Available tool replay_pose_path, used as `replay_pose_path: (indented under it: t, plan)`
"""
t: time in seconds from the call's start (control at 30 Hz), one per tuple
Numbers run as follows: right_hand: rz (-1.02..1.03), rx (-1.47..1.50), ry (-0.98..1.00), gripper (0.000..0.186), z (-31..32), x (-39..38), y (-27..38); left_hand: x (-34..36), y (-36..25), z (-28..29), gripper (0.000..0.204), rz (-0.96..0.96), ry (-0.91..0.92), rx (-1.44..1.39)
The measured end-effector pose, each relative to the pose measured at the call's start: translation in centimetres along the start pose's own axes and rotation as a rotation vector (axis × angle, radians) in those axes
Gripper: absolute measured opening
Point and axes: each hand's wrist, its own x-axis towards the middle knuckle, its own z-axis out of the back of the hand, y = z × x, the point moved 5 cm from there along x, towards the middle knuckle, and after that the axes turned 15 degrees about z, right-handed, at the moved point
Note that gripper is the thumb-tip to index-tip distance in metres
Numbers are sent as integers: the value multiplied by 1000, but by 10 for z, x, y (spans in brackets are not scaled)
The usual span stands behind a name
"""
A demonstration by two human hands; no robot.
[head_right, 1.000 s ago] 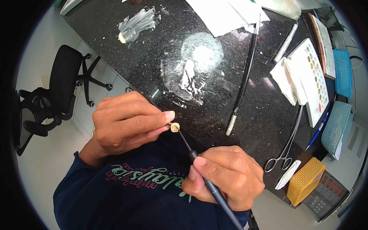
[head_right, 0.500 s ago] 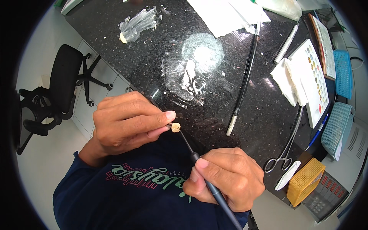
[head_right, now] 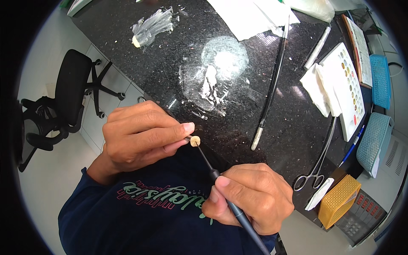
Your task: Staining and characterizing a dental prosthetic tooth using a fine brush and liquid pigments to match natural aesthetics.
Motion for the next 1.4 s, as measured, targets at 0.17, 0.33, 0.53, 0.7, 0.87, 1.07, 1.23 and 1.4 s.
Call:
replay_pose_path:
  t: [0.17,0.33,0.53,0.7,0.87,1.07,1.23,1.4]
  plan:
    - [7,-18,34,27,-2,1,1,-1,-1,2,24,1,-5,21]
    - [0,4,27,26,-3,1,-1,-4,0,3,25,-12,-28,34]
    - [76,37,-15,25,8,-4,-1,8,-7,-4,26,-12,44,-15]
    - [193,83,-146,21,32,-25,6,8,-8,-5,24,34,20,-7]
    - [-97,-654,-467,21,130,-97,39,-3,-3,-4,20,100,18,-41]
    - [-471,-891,-562,14,184,-144,25,-9,-14,-11,20,115,13,-101]
    - [-468,-1041,-301,14,189,-134,12,-14,-21,-25,18,140,83,-73]
    - [-349,-942,-649,12,192,-158,13,-16,-23,-31,17,181,-67,-45]
